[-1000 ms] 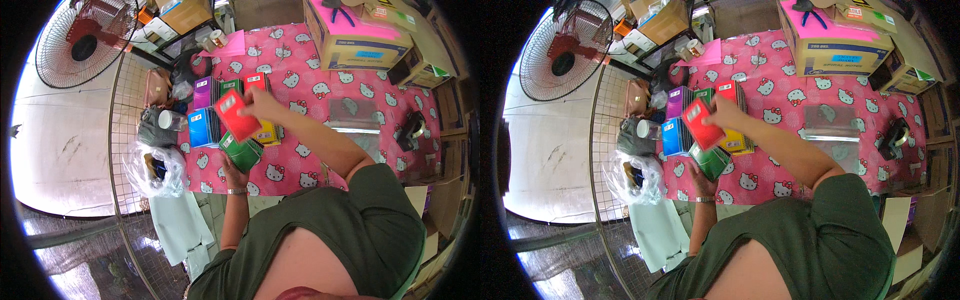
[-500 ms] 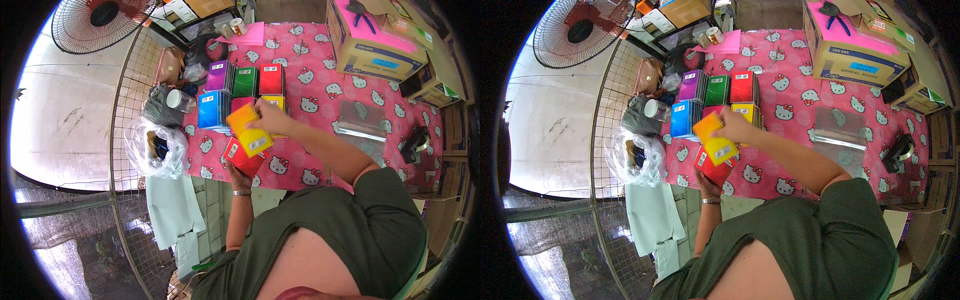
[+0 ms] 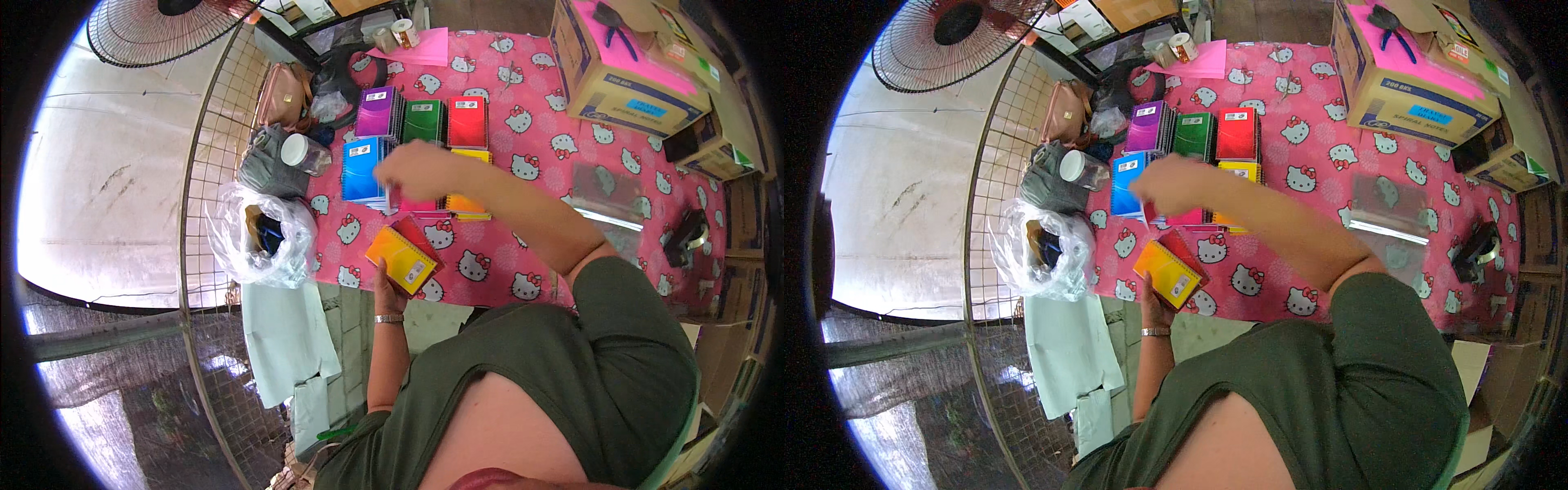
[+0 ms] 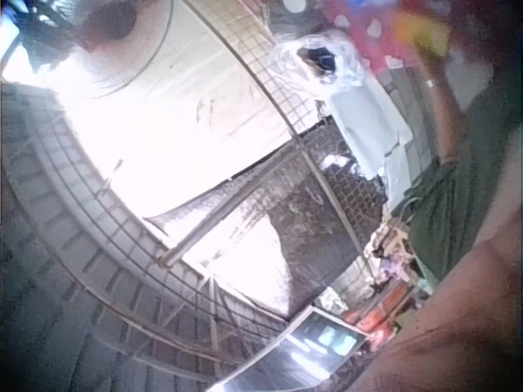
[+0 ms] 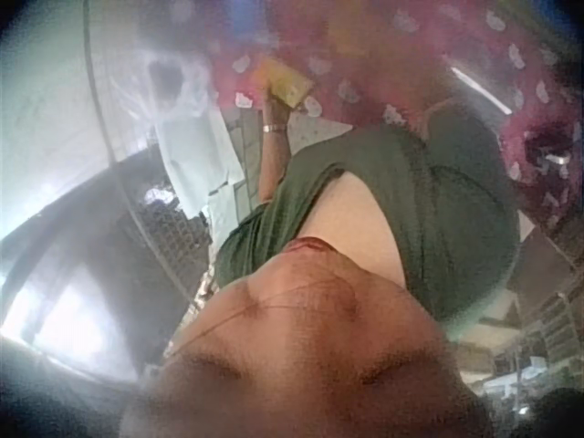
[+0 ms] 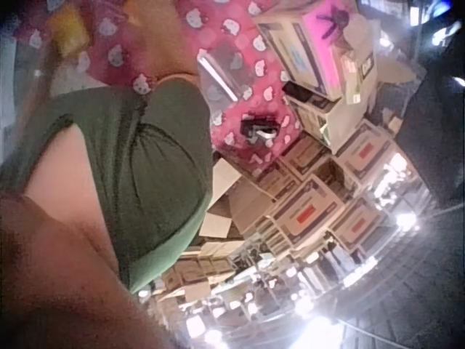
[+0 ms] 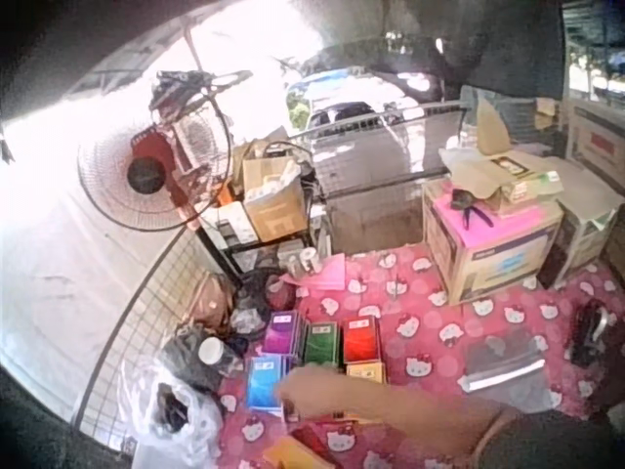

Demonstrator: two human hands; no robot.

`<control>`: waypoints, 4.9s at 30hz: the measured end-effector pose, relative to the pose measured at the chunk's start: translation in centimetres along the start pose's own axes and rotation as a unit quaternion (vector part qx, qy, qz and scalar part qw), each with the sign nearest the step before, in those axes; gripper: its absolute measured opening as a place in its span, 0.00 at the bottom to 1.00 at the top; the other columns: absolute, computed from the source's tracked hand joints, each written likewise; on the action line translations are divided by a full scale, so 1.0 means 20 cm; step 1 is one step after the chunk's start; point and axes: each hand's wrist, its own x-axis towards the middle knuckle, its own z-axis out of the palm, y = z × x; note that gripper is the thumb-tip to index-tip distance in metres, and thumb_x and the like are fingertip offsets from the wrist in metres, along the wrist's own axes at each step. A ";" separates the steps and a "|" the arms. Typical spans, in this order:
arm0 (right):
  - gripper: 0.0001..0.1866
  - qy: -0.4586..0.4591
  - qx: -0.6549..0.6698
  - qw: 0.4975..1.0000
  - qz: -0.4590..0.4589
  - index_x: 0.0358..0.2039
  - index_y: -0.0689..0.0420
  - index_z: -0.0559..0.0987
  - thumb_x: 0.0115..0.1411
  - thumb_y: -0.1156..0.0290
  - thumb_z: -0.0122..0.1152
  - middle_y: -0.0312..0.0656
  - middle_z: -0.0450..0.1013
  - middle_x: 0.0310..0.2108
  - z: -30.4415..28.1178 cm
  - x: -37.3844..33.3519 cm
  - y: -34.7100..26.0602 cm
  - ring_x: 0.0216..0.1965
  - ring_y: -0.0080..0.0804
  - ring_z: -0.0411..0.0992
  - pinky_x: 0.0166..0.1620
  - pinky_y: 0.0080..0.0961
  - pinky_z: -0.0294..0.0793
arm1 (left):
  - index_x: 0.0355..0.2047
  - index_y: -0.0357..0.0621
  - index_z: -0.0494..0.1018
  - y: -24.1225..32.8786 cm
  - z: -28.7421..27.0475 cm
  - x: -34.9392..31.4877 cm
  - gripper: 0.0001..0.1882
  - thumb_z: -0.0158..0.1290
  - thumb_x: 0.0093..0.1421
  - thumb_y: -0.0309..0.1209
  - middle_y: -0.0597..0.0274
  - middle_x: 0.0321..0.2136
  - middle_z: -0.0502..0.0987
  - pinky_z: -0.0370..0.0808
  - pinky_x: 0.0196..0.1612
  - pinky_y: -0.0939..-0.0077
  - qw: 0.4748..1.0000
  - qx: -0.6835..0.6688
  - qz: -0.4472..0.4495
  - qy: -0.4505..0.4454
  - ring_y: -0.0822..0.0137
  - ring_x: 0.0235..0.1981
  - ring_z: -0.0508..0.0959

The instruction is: The person places small notebooks into plastic bags, seals each bag with tape from a dispenser, and places the packed items into a cardboard box.

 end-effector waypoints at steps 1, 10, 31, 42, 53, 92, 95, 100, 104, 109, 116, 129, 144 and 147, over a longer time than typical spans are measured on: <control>0.14 -0.091 -0.105 0.989 -0.047 0.34 0.57 0.74 0.43 0.73 0.59 0.47 0.75 0.31 -0.04 0.02 -0.18 0.39 0.52 0.72 0.44 0.43 0.71 | 0.54 0.45 0.60 0.03 0.01 -0.01 0.34 0.46 0.57 0.56 0.59 0.46 0.72 0.76 0.44 0.55 0.999 -0.026 -0.008 -0.021 0.57 0.47 0.74; 0.36 0.283 0.175 0.899 0.286 0.51 0.67 0.61 0.47 0.61 0.66 0.60 0.71 0.39 0.46 0.31 0.10 0.43 0.54 0.71 0.46 0.42 0.72 | 0.59 0.45 0.57 0.03 -0.03 0.04 0.49 0.40 0.49 0.71 0.53 0.55 0.66 0.65 0.56 0.52 0.997 0.004 0.077 -0.013 0.53 0.54 0.67; 0.24 0.092 0.454 0.850 0.251 0.32 0.65 0.75 0.42 0.57 0.68 0.50 0.72 0.29 0.47 -0.41 0.14 0.28 0.40 0.71 0.31 0.38 0.70 | 0.60 0.48 0.56 -0.34 0.34 -0.09 0.47 0.49 0.47 0.66 0.55 0.56 0.65 0.64 0.55 0.49 0.999 0.016 -0.013 -0.031 0.51 0.53 0.68; 0.48 0.229 0.503 0.713 0.432 0.59 0.59 0.57 0.39 0.62 0.72 0.58 0.64 0.51 0.63 -1.93 0.31 0.53 0.56 0.63 0.53 0.46 0.65 | 0.53 0.44 0.59 -1.06 0.97 -0.05 0.33 0.55 0.52 0.45 0.55 0.46 0.70 0.76 0.32 0.68 0.925 0.234 -0.240 -0.178 0.59 0.38 0.76; 0.39 0.511 0.186 0.770 0.333 0.51 0.57 0.65 0.35 0.70 0.69 0.48 0.66 0.47 1.04 -2.61 0.69 0.51 0.47 0.64 0.54 0.36 0.63 | 0.57 0.44 0.54 -1.72 1.45 0.19 0.42 0.57 0.41 0.12 0.56 0.52 0.65 0.70 0.53 0.68 0.757 0.432 -0.061 -0.485 0.61 0.52 0.69; 0.46 0.382 0.302 0.453 0.746 0.33 0.65 0.77 0.46 0.26 0.45 0.55 0.75 0.31 0.92 -2.32 1.03 0.38 0.49 0.74 0.42 0.40 0.71 | 0.35 0.48 0.73 -1.71 1.05 0.21 0.12 0.56 0.49 0.32 0.59 0.38 0.71 0.65 0.45 0.60 0.396 0.727 0.172 -0.535 0.54 0.43 0.69; 0.46 0.349 0.324 0.506 0.719 0.33 0.65 0.77 0.46 0.25 0.46 0.53 0.75 0.30 0.90 -2.35 1.03 0.37 0.47 0.75 0.41 0.38 0.71 | 0.32 0.48 0.74 -1.71 1.07 0.19 0.09 0.55 0.49 0.31 0.61 0.37 0.72 0.67 0.44 0.61 0.402 0.708 0.221 -0.537 0.55 0.42 0.70; 0.41 0.367 0.380 0.497 0.689 0.36 0.64 0.77 0.47 0.31 0.52 0.49 0.75 0.33 0.88 -2.38 1.06 0.37 0.40 0.75 0.40 0.34 0.71 | 0.29 0.49 0.74 -1.72 1.11 0.22 0.05 0.54 0.49 0.31 0.64 0.35 0.71 0.66 0.41 0.62 0.374 0.723 0.186 -0.550 0.58 0.43 0.70; 0.35 0.501 0.538 0.395 0.551 0.39 0.63 0.77 0.49 0.39 0.59 0.43 0.75 0.38 0.75 -2.40 0.96 0.37 0.31 0.73 0.41 0.30 0.70 | 0.28 0.49 0.74 -1.71 1.12 0.21 0.05 0.53 0.50 0.32 0.63 0.35 0.70 0.67 0.41 0.62 0.369 0.724 0.198 -0.548 0.58 0.41 0.70; 0.21 0.448 0.404 0.484 0.634 0.36 0.57 0.77 0.52 0.52 0.61 0.42 0.74 0.36 0.80 -2.61 0.84 0.38 0.38 0.72 0.42 0.32 0.70 | 0.28 0.48 0.74 -1.71 1.12 0.23 0.06 0.54 0.48 0.32 0.63 0.36 0.71 0.67 0.42 0.61 0.347 0.723 0.201 -0.563 0.58 0.42 0.70; 0.13 0.238 -0.007 0.875 0.421 0.29 0.53 0.76 0.45 0.61 0.61 0.43 0.69 0.29 1.23 -2.72 0.59 0.40 0.43 0.70 0.41 0.40 0.70 | 0.28 0.49 0.75 -1.71 1.16 0.21 0.06 0.54 0.48 0.32 0.63 0.35 0.71 0.68 0.41 0.60 0.380 0.720 0.197 -0.547 0.57 0.40 0.71; 0.14 0.132 0.053 0.848 0.510 0.36 0.58 0.72 0.53 0.62 0.55 0.50 0.74 0.34 1.07 -2.60 0.62 0.40 0.48 0.73 0.44 0.51 0.67 | 0.32 0.45 0.75 -1.74 1.25 0.10 0.10 0.54 0.51 0.36 0.56 0.33 0.74 0.71 0.40 0.58 0.404 0.789 0.199 -0.417 0.52 0.39 0.73; 0.13 0.298 0.438 0.726 0.438 0.40 0.62 0.74 0.53 0.77 0.58 0.39 0.74 0.32 0.68 -2.94 1.24 0.32 0.25 0.72 0.37 0.21 0.71 | 0.48 0.41 0.70 -1.71 1.59 0.09 0.24 0.55 0.51 0.36 0.51 0.55 0.65 0.46 0.63 0.49 0.316 0.786 0.326 -0.420 0.50 0.60 0.57; 0.14 0.302 0.424 0.723 0.455 0.43 0.60 0.73 0.56 0.73 0.58 0.39 0.73 0.34 0.70 -2.94 1.27 0.33 0.24 0.71 0.37 0.22 0.72 | 0.61 0.42 0.54 -1.86 1.49 0.04 0.38 0.53 0.52 0.42 0.53 0.63 0.51 0.36 0.65 0.46 0.330 0.775 0.342 -0.417 0.53 0.66 0.46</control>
